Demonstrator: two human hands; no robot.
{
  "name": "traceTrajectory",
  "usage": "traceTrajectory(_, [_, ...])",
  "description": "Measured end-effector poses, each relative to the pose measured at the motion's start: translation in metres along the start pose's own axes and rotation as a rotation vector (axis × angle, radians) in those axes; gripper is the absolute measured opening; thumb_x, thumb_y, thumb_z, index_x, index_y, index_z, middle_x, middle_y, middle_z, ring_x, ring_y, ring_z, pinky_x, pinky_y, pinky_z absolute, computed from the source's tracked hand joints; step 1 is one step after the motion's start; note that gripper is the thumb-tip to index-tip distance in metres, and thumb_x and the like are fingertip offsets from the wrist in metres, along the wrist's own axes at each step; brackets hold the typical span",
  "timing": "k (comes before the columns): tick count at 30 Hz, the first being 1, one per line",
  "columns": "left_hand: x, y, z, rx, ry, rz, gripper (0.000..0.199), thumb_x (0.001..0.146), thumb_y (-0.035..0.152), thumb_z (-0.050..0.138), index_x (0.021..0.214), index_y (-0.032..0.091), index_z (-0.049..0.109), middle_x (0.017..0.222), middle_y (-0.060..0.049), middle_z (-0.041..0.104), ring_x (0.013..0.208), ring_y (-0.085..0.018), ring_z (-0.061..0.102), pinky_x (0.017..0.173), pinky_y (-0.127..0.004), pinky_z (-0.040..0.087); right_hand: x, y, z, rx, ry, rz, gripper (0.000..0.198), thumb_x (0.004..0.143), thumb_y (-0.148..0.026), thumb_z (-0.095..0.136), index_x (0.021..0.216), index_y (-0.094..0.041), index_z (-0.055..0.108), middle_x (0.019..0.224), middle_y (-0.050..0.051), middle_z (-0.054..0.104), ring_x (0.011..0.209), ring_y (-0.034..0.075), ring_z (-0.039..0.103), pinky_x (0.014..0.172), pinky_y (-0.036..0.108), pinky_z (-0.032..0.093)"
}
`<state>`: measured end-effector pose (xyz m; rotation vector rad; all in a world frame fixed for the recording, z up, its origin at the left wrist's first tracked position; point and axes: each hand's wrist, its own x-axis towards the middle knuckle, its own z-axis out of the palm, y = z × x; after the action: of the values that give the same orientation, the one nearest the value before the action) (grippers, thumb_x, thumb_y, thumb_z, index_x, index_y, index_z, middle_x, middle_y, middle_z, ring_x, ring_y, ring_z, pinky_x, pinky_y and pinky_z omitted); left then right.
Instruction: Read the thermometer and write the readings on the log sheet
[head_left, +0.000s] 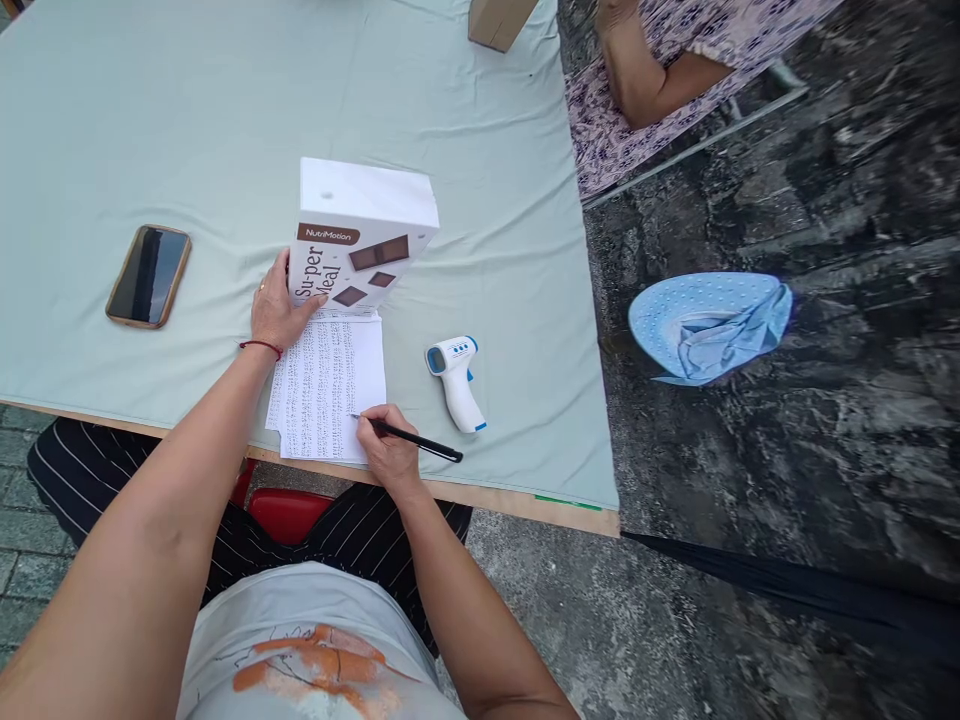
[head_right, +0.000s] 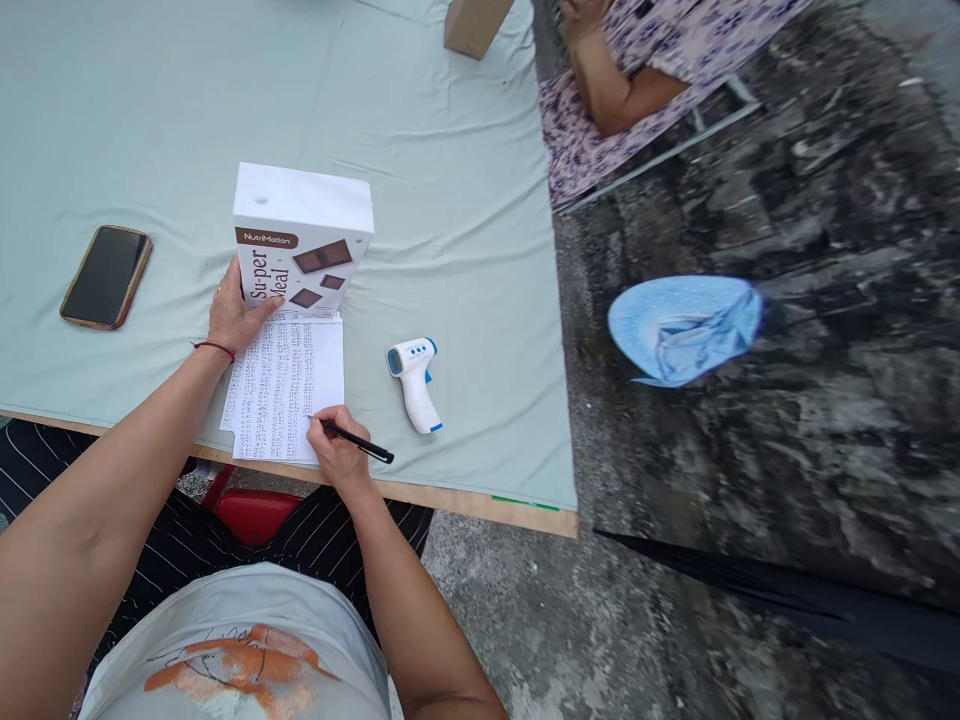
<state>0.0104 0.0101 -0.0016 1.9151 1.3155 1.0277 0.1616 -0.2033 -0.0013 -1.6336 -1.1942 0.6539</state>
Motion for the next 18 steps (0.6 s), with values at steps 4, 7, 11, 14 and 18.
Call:
traceTrajectory(4, [0.0006,-0.0006,0.0003,0.008,0.002,-0.002,0.083,0.076,0.05,0.072,0.146,0.028,0.035,0.14,-0.01,0.055,0.134,-0.036,0.047,0.112,-0.058,0.036,-0.0005,0.0016,0.0,0.006,-0.002,0.016,0.01,0.076,-0.031,0.055,0.07,-0.023,0.056,0.058,-0.005,0.057,0.053,0.013,0.05,0.055,0.027,0.043])
traceTrajectory(7, [0.001,-0.0003,0.0006,0.008,0.001,-0.01,0.084,0.075,0.05,0.073,0.147,0.027,0.035,0.141,-0.011,0.054,0.134,-0.037,0.046,0.112,-0.058,0.035,-0.0008,0.0025,-0.0002,-0.01,-0.005,0.017,0.01,0.076,-0.031,0.054,0.071,-0.023,0.055,0.058,-0.005,0.056,0.054,0.012,0.05,0.056,0.027,0.043])
traceTrajectory(11, [0.0018,-0.0022,0.0019,-0.006,0.001,-0.008,0.084,0.076,0.052,0.071,0.147,0.027,0.034,0.142,-0.011,0.053,0.138,-0.037,0.042,0.114,-0.058,0.034,-0.0007,0.0022,0.0,-0.012,-0.005,0.01,0.011,0.077,-0.032,0.055,0.071,-0.023,0.055,0.059,-0.005,0.056,0.053,0.012,0.049,0.056,0.027,0.043])
traceTrajectory(14, [0.0022,-0.0044,0.0028,0.002,0.0,-0.011,0.084,0.077,0.054,0.07,0.148,0.027,0.033,0.142,-0.011,0.053,0.139,-0.036,0.042,0.115,-0.058,0.033,-0.0003,0.0015,0.0003,-0.002,-0.004,-0.001,0.011,0.077,-0.032,0.054,0.07,-0.023,0.055,0.058,-0.005,0.056,0.053,0.012,0.049,0.055,0.027,0.042])
traceTrajectory(18, [0.0023,-0.0066,0.0028,0.003,-0.006,-0.004,0.087,0.076,0.054,0.071,0.148,0.026,0.033,0.141,-0.012,0.053,0.137,-0.037,0.043,0.114,-0.059,0.033,0.0,0.0015,0.0001,-0.008,-0.003,0.001,0.01,0.075,-0.031,0.054,0.068,-0.023,0.054,0.056,-0.005,0.055,0.052,0.012,0.048,0.055,0.027,0.042])
